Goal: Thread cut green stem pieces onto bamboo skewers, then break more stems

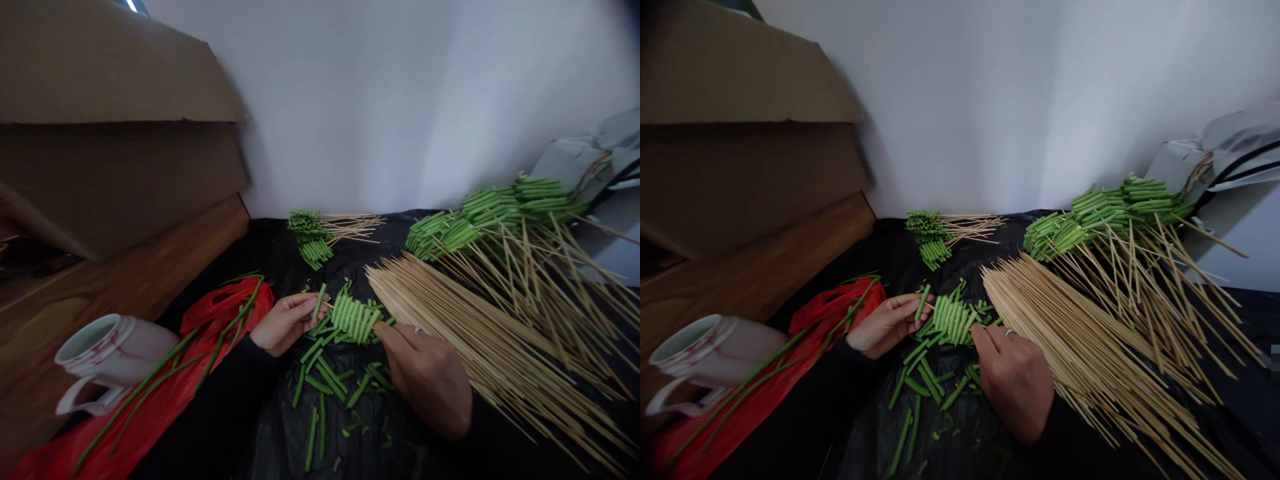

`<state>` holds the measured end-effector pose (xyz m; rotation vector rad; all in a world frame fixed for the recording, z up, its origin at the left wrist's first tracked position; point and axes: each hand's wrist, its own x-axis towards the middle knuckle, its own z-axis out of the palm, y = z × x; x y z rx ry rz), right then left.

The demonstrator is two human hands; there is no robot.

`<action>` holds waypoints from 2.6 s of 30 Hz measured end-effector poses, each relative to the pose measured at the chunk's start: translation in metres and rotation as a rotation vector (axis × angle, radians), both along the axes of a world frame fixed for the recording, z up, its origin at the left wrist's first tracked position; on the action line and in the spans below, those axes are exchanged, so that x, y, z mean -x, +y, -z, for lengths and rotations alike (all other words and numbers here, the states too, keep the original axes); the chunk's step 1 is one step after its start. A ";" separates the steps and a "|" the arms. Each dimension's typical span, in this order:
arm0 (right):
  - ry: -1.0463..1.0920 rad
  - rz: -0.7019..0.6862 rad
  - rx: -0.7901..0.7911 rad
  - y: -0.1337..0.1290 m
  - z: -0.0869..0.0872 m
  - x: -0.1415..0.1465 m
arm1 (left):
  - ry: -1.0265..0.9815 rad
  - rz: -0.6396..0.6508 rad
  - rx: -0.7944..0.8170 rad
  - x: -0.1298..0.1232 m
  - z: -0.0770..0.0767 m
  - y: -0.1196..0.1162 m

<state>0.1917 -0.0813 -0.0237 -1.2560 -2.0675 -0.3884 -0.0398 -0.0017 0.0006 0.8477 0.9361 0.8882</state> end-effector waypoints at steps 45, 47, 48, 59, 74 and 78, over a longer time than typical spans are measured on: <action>0.039 -0.008 0.056 -0.002 0.002 0.004 | 0.089 -0.013 -0.121 -0.008 0.009 -0.004; 0.045 -0.012 0.064 -0.002 0.002 0.004 | 0.091 -0.019 -0.119 -0.008 0.008 -0.004; 0.045 -0.014 0.062 -0.002 0.002 0.004 | 0.092 -0.023 -0.114 -0.008 0.007 -0.004; 0.043 -0.015 0.045 -0.002 0.002 0.004 | 0.153 -0.080 -0.102 -0.004 0.005 -0.002; 0.062 -0.032 0.027 -0.002 0.003 0.006 | 0.105 -0.021 -0.117 -0.009 0.006 -0.004; 0.065 -0.030 0.014 -0.002 0.002 0.006 | 0.029 -0.026 -0.061 -0.011 0.005 -0.005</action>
